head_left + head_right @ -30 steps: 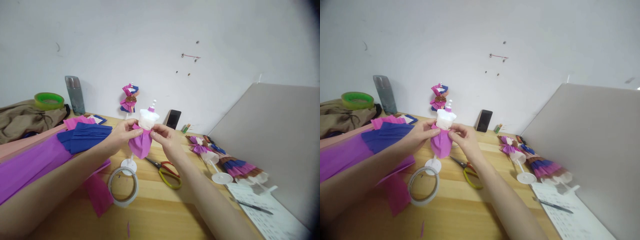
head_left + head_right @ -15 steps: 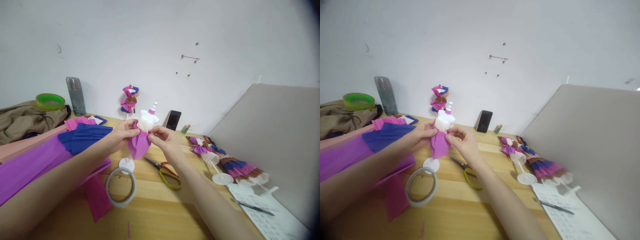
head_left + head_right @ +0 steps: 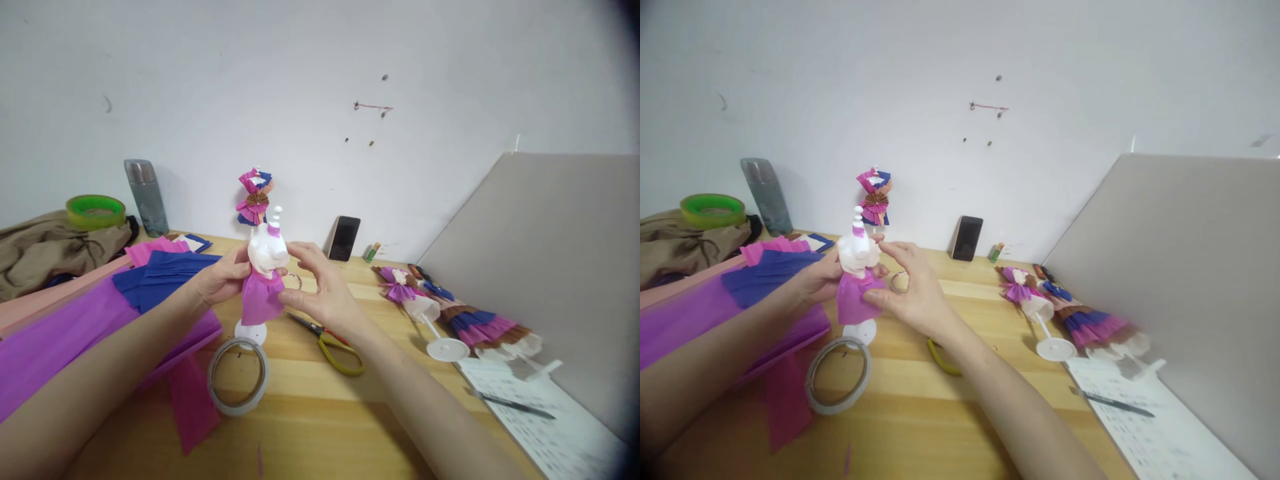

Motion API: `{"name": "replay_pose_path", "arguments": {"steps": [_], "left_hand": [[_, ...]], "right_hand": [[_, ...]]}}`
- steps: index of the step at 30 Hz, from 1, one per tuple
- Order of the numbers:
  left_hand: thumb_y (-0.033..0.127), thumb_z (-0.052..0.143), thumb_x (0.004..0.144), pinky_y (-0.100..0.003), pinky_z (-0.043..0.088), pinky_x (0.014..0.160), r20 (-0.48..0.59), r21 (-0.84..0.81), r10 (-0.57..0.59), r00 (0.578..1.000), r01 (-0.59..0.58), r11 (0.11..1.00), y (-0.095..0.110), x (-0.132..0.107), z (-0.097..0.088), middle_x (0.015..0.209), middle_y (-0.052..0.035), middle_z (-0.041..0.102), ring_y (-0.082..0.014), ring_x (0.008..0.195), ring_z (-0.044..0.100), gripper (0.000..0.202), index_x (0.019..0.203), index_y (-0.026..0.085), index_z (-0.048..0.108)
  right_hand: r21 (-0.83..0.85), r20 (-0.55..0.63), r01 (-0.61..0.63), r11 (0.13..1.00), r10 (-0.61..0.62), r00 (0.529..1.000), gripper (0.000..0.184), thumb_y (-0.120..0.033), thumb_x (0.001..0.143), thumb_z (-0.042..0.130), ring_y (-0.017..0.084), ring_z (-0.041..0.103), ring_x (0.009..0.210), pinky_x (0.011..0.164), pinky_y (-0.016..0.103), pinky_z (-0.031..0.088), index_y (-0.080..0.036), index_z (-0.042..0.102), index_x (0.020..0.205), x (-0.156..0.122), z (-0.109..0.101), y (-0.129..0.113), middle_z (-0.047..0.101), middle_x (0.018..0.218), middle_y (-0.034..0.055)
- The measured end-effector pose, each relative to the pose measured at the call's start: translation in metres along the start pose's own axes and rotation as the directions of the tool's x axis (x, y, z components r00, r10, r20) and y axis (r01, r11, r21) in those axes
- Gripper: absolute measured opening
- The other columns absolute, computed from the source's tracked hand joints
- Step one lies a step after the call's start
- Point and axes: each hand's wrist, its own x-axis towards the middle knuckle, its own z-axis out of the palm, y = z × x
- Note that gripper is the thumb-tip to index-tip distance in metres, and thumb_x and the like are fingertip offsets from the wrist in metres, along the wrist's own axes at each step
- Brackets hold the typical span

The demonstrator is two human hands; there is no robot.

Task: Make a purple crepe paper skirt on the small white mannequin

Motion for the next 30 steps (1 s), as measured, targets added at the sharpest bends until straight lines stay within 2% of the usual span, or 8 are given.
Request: {"name": "replay_pose_path", "arguments": {"steps": [4, 7, 9, 14, 18, 22, 25, 30], "left_hand": [[0.038, 0.088, 0.060, -0.038, 0.052, 0.084, 0.011, 0.009, -0.024, 1.000, 0.024, 1.000, 0.000, -0.001, 0.003, 0.093, -0.0058, 0.073, -0.0279, 0.090, 0.067, 0.065, 0.117, 0.019, 0.063], [0.036, 0.090, 0.056, -0.038, 0.053, 0.084, 0.002, 0.012, -0.026, 1.000, 0.026, 1.000, -0.001, 0.001, 0.004, 0.095, -0.0080, 0.074, -0.0271, 0.087, 0.069, 0.080, 0.127, 0.019, 0.058], [0.036, 0.090, 0.055, -0.038, 0.053, 0.084, 0.005, 0.008, -0.012, 1.000, 0.012, 1.000, -0.004, 0.003, 0.003, 0.097, -0.0090, 0.074, -0.0269, 0.087, 0.071, 0.082, 0.128, 0.019, 0.057], [0.040, 0.087, 0.063, -0.032, 0.053, 0.080, 0.042, 0.028, 0.083, 0.996, -0.084, 0.996, -0.007, 0.009, 0.002, 0.092, -0.0094, 0.074, -0.0247, 0.085, 0.071, 0.070, 0.123, 0.015, 0.061], [0.037, 0.087, 0.062, -0.031, 0.053, 0.082, -0.019, 0.057, 0.117, 0.993, -0.116, 0.992, -0.007, 0.011, 0.004, 0.105, -0.0121, 0.073, -0.0274, 0.097, 0.070, 0.069, 0.123, 0.015, 0.061], [0.031, 0.085, 0.066, -0.034, 0.051, 0.090, -0.089, 0.135, 0.124, 0.988, -0.112, 0.985, -0.006, 0.012, 0.009, 0.108, -0.0119, 0.073, -0.0268, 0.103, 0.068, 0.052, 0.111, 0.013, 0.066], [0.032, 0.083, 0.068, -0.035, 0.051, 0.090, -0.128, 0.205, 0.133, 0.983, -0.105, 0.973, -0.007, 0.012, 0.012, 0.103, -0.0099, 0.074, -0.0244, 0.097, 0.069, 0.046, 0.107, 0.014, 0.066], [0.034, 0.080, 0.071, -0.029, 0.050, 0.075, -0.114, 0.313, 0.089, 0.990, -0.049, 0.949, -0.003, 0.010, 0.017, 0.083, -0.0034, 0.070, -0.0171, 0.077, 0.066, 0.030, 0.087, 0.014, 0.065]], "right_hand": [[0.087, 0.084, -0.009, 0.996, 0.001, 0.996, 0.067, -0.039, 0.070, 0.079, 0.030, 0.039, 0.137, 0.111, 0.048, 0.033, -0.029, 0.056, 0.133, 0.000, 0.002, -0.003, 0.046, 0.145, 0.0090], [0.159, 0.145, -0.034, 0.987, 0.011, 0.989, 0.065, -0.037, 0.071, 0.078, 0.030, 0.044, 0.132, 0.110, 0.046, 0.036, -0.027, 0.057, 0.131, 0.001, 0.004, -0.001, 0.052, 0.140, 0.0081], [0.184, 0.183, -0.060, 0.981, 0.026, 0.983, 0.066, -0.036, 0.071, 0.078, 0.029, 0.052, 0.123, 0.107, 0.046, 0.039, -0.026, 0.054, 0.133, 0.001, 0.005, 0.001, 0.057, 0.133, 0.0077], [0.189, 0.227, -0.133, 0.973, 0.089, 0.970, 0.068, -0.045, 0.070, 0.079, 0.029, 0.056, 0.116, 0.105, 0.048, 0.040, -0.021, 0.054, 0.129, 0.001, 0.006, 0.007, 0.061, 0.128, 0.0100], [0.176, 0.190, -0.141, 0.974, 0.107, 0.976, 0.070, -0.049, 0.069, 0.079, 0.031, 0.052, 0.125, 0.110, 0.050, 0.036, -0.021, 0.054, 0.129, 0.002, 0.003, 0.011, 0.058, 0.134, 0.0112], [0.166, 0.185, -0.113, 0.980, 0.082, 0.979, 0.065, -0.048, 0.071, 0.078, 0.031, 0.053, 0.125, 0.109, 0.051, 0.037, -0.022, 0.057, 0.127, 0.003, -0.003, 0.015, 0.059, 0.134, 0.0109], [0.137, 0.192, -0.103, 0.985, 0.075, 0.978, 0.064, -0.047, 0.072, 0.077, 0.031, 0.054, 0.126, 0.108, 0.050, 0.038, -0.021, 0.058, 0.127, 0.003, -0.007, 0.017, 0.060, 0.134, 0.0114], [0.106, 0.345, -0.147, 0.983, 0.102, 0.933, 0.060, -0.047, 0.077, 0.074, 0.030, 0.051, 0.130, 0.108, 0.045, 0.040, -0.022, 0.059, 0.130, 0.004, -0.025, 0.019, 0.059, 0.138, 0.0093]]}}
